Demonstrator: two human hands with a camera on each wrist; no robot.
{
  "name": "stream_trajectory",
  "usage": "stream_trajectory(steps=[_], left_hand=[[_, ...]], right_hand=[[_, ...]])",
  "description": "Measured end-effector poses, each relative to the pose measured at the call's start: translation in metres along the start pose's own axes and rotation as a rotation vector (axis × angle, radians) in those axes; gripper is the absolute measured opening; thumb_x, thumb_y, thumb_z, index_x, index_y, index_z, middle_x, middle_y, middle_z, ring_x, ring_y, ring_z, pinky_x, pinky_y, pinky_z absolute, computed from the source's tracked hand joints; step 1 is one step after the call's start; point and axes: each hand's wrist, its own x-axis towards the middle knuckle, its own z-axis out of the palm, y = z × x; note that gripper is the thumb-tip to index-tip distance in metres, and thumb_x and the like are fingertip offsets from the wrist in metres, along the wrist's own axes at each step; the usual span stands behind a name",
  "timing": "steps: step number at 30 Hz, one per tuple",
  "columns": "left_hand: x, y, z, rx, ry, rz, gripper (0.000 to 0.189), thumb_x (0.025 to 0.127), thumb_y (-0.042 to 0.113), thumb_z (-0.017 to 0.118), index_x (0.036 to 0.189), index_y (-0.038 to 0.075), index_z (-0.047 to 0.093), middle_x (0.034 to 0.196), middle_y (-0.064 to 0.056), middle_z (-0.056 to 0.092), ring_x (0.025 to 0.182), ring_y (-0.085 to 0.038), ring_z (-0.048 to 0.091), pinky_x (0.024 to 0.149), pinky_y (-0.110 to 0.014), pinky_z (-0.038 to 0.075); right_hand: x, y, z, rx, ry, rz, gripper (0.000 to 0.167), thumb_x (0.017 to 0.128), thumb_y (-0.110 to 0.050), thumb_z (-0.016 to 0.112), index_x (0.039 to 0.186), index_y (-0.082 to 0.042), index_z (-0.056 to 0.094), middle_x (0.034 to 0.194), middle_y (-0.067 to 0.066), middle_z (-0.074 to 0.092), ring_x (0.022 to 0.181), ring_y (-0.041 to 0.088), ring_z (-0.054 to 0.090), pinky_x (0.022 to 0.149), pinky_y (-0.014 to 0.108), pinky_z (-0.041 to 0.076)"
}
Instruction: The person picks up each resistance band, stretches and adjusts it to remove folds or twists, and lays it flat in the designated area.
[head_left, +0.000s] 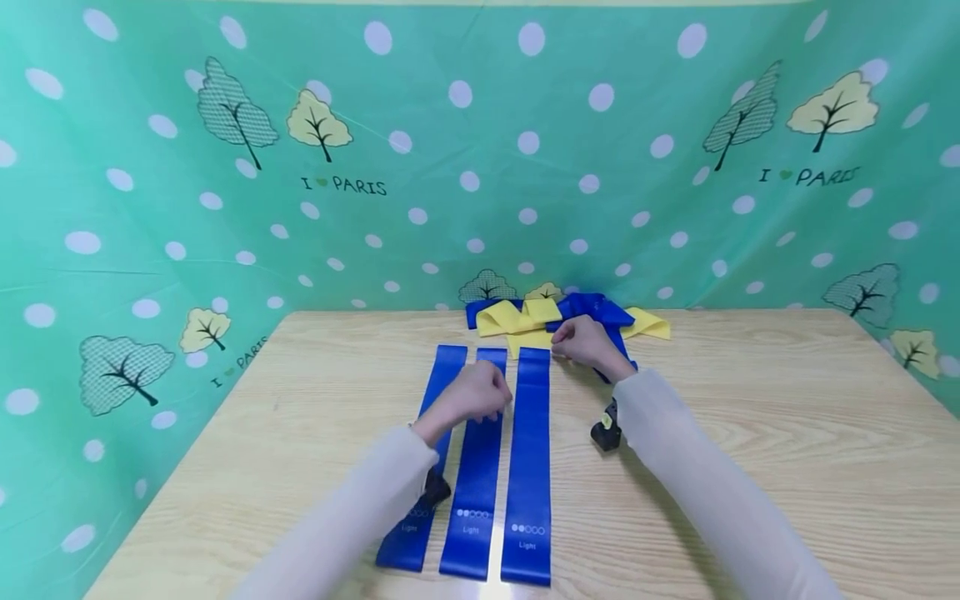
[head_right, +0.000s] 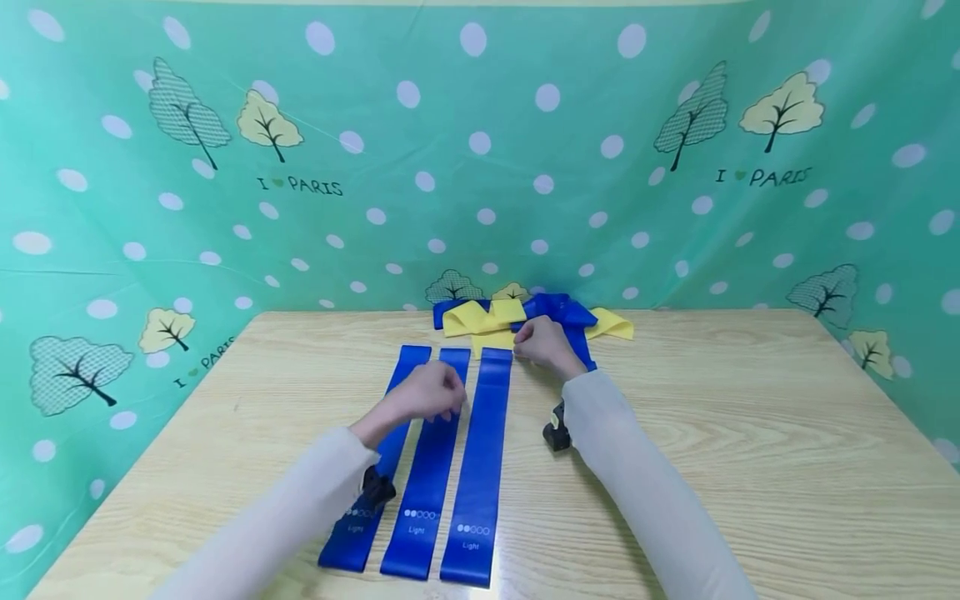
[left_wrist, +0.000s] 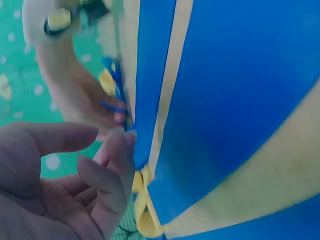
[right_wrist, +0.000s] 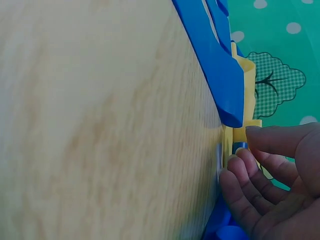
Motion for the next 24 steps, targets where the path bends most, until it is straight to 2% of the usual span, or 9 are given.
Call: stream_trajectory(steps=[3, 5, 8, 11, 13, 17, 21, 24], left_hand=[[0.021, 0.0, -0.006, -0.016, 0.055, -0.017, 0.043, 0.091, 0.007, 0.05, 0.049, 0.013, 0.042, 0.052, -0.002, 0.054, 0.059, -0.026, 0.063, 0.042, -0.022, 0.038], [0.034, 0.0, -0.008, -0.02, 0.087, -0.031, 0.047, 0.091, 0.006, 0.049, 0.047, 0.015, 0.036, 0.044, 0.002, 0.042, 0.052, -0.023, 0.058, 0.04, -0.021, 0.034], [0.054, 0.0, -0.011, -0.002, 0.148, -0.069, 0.046, 0.089, 0.003, 0.047, 0.047, 0.014, 0.033, 0.041, 0.005, 0.03, 0.039, -0.015, 0.039, 0.038, -0.021, 0.025], [0.074, -0.001, -0.012, 0.032, 0.206, -0.121, 0.04, 0.086, 0.001, 0.046, 0.051, 0.013, 0.033, 0.045, 0.004, 0.028, 0.04, -0.01, 0.022, 0.041, -0.023, 0.018], [0.086, -0.002, -0.011, 0.05, 0.229, -0.17, 0.035, 0.085, 0.001, 0.047, 0.055, 0.012, 0.034, 0.05, 0.001, 0.027, 0.043, -0.012, 0.021, 0.043, -0.024, 0.018], [0.101, -0.004, -0.009, 0.089, 0.249, -0.214, 0.031, 0.084, 0.003, 0.05, 0.059, 0.011, 0.035, 0.054, -0.001, 0.028, 0.045, -0.015, 0.026, 0.043, -0.026, 0.023], [0.106, 0.001, -0.007, 0.094, 0.252, -0.255, 0.029, 0.086, 0.005, 0.053, 0.062, 0.011, 0.038, 0.057, -0.002, 0.032, 0.048, -0.015, 0.032, 0.044, -0.026, 0.027], [0.11, 0.005, -0.006, 0.087, 0.266, -0.266, 0.03, 0.086, 0.004, 0.054, 0.062, 0.012, 0.037, 0.057, -0.001, 0.031, 0.048, -0.015, 0.032, 0.043, -0.025, 0.027]], right_hand=[[-0.002, 0.0, 0.0, 0.006, -0.006, 0.004, 0.014, 0.088, -0.013, 0.064, 0.097, -0.002, 0.066, 0.089, 0.011, 0.066, 0.073, 0.019, 0.061, 0.06, 0.026, 0.053], [-0.003, -0.001, -0.001, 0.009, -0.009, 0.004, 0.014, 0.088, -0.012, 0.064, 0.097, -0.002, 0.066, 0.088, 0.011, 0.066, 0.072, 0.018, 0.061, 0.06, 0.026, 0.053], [-0.003, -0.001, -0.001, 0.008, -0.012, -0.004, 0.014, 0.088, -0.012, 0.064, 0.097, -0.001, 0.066, 0.089, 0.012, 0.067, 0.071, 0.018, 0.061, 0.059, 0.027, 0.053], [-0.004, -0.001, -0.002, 0.006, -0.014, -0.01, 0.014, 0.089, -0.012, 0.064, 0.096, -0.001, 0.066, 0.089, 0.012, 0.067, 0.072, 0.018, 0.061, 0.059, 0.026, 0.052], [-0.005, -0.001, -0.001, 0.001, -0.016, -0.015, 0.014, 0.089, -0.012, 0.064, 0.096, -0.001, 0.066, 0.089, 0.011, 0.067, 0.072, 0.018, 0.061, 0.059, 0.026, 0.052], [-0.008, -0.001, 0.0, -0.003, -0.014, -0.031, 0.014, 0.089, -0.011, 0.063, 0.097, 0.0, 0.066, 0.089, 0.011, 0.067, 0.07, 0.018, 0.06, 0.059, 0.025, 0.052], [-0.009, 0.0, 0.0, 0.009, -0.014, -0.042, 0.014, 0.089, -0.011, 0.063, 0.097, 0.0, 0.066, 0.09, 0.011, 0.067, 0.071, 0.018, 0.06, 0.059, 0.024, 0.05], [-0.01, 0.002, -0.003, 0.008, -0.03, -0.039, 0.015, 0.089, -0.011, 0.062, 0.098, 0.0, 0.065, 0.09, 0.011, 0.067, 0.072, 0.017, 0.06, 0.059, 0.024, 0.05]])
